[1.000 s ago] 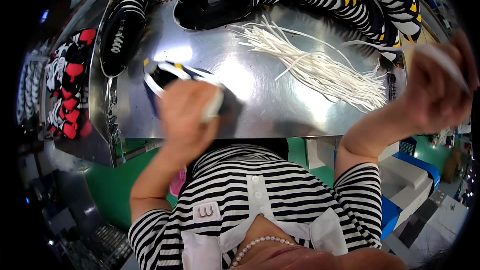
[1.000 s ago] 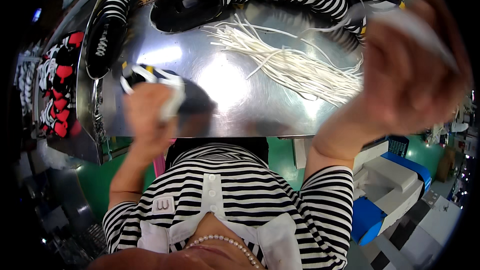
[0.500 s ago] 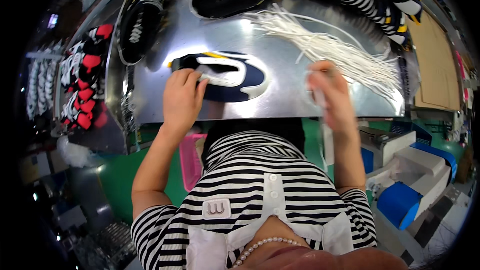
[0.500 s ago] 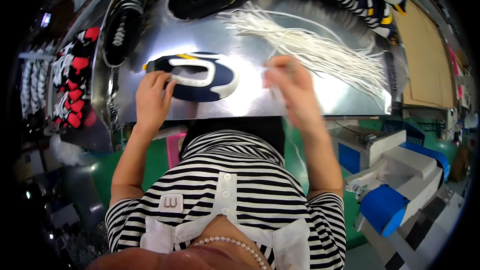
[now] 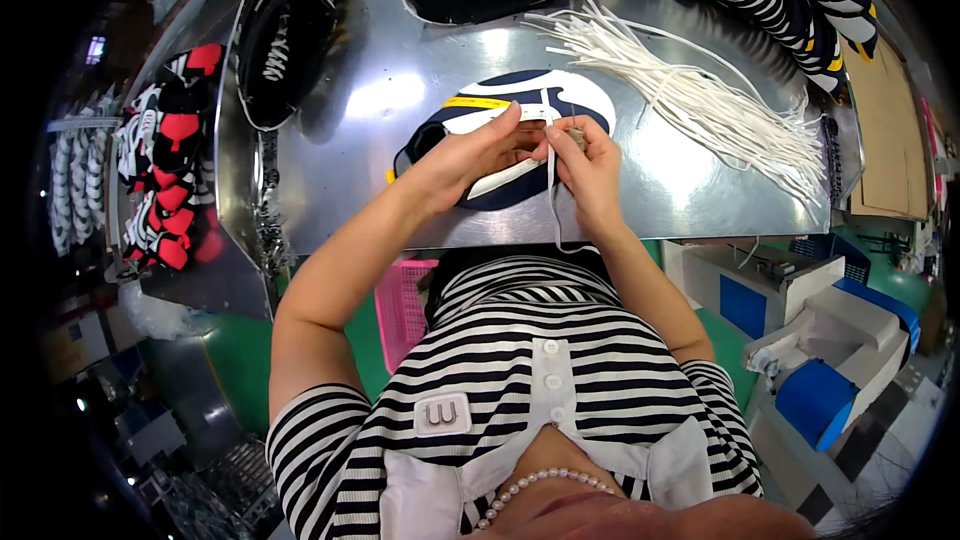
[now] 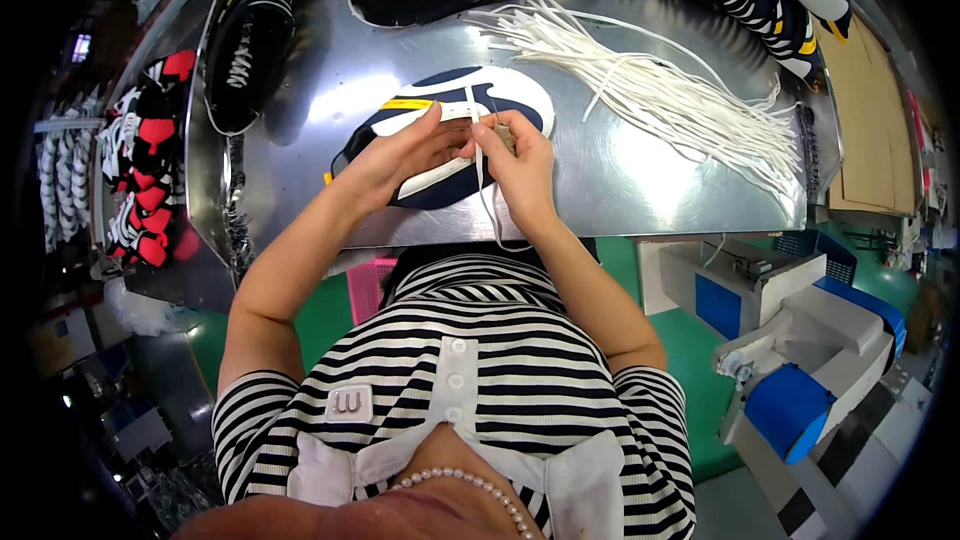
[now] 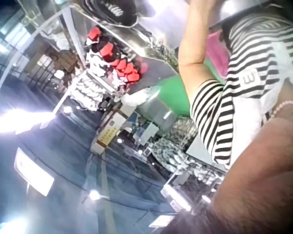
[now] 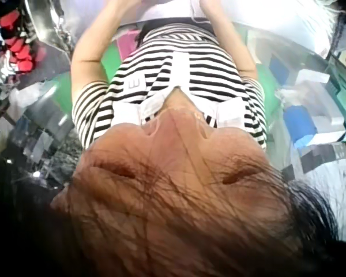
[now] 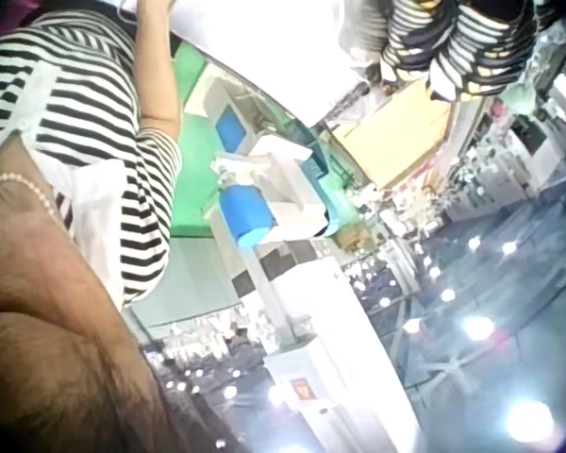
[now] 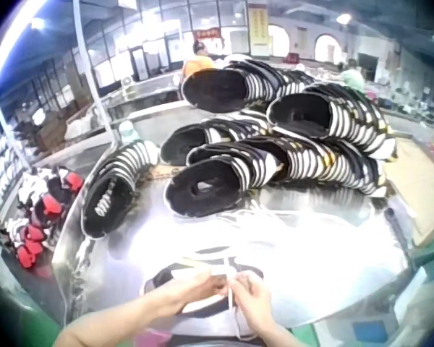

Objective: The person laces several blue and yellow athletic shoes one at a time by threading white laces through the eyelets and pulling them tight.

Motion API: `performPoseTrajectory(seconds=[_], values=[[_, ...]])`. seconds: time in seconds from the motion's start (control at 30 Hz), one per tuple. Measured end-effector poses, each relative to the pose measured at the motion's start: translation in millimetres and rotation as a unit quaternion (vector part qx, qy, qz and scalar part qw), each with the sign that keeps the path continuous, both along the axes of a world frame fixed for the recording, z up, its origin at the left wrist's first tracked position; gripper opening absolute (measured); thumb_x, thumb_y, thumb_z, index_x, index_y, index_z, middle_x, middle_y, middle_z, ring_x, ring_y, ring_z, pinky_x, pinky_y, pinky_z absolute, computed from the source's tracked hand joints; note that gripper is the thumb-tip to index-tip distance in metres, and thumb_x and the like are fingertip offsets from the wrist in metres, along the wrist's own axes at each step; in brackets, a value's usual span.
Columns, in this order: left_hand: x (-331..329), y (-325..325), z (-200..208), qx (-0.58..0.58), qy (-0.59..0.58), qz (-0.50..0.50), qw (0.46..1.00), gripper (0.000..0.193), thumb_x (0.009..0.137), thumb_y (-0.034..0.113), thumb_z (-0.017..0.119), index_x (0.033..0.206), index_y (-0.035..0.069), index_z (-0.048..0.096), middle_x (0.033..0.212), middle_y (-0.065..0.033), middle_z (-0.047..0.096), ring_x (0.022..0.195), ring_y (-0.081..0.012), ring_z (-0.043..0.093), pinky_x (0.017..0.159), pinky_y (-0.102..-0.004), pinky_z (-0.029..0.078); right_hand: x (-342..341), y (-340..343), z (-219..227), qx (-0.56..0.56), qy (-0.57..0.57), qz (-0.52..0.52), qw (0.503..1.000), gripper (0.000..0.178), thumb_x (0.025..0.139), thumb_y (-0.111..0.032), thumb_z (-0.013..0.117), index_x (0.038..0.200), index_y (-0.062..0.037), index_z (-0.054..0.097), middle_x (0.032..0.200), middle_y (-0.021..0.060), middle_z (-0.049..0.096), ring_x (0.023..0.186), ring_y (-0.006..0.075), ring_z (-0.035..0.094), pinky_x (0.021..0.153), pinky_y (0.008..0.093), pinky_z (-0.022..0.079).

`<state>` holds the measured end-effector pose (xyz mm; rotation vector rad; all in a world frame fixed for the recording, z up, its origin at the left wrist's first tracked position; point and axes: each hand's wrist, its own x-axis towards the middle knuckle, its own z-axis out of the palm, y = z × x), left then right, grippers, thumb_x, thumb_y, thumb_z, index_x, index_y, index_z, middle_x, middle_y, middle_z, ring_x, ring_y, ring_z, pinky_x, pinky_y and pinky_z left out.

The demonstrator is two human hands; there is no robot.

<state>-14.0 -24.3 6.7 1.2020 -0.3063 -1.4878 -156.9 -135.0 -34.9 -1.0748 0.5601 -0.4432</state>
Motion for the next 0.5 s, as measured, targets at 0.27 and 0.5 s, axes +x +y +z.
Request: performPoseTrajectory(seconds=[0.27,0.5], values=[[-32.9,-6.4,28.7,-0.045,-0.002,0.065,0.997,0.062,0.102,0.043,0.048,0.136,-0.008,0.045,0.136,-0.0184,0.052,0.131,-0.0266,0.045,0.114,-0.0369,0.031,-18.9,-3.5,36.3,-0.055,-0.013,-0.008,0.998,0.009,0.095,-0.009,0.061,0.098,-0.0011,0.062,0.077,0.0033,0.067,0.071,0.0063,0.06,0.066,0.0185,0.043],[-33.1,-3.2,17.6,-0.064,-0.083,0.11,0.988,0.026,0.094,0.023,0.066,0.109,0.002,0.067,0.104,-0.0036,0.068,0.095,-0.0112,0.063,0.082,-0.0246,0.05,-26.5,9.5,43.1,-0.103,-0.017,-0.038,0.994,0.006,0.093,-0.007,0.062,0.094,-0.0018,0.063,0.073,0.0015,0.067,0.063,0.0039,0.056,0.058,0.0184,0.042]])
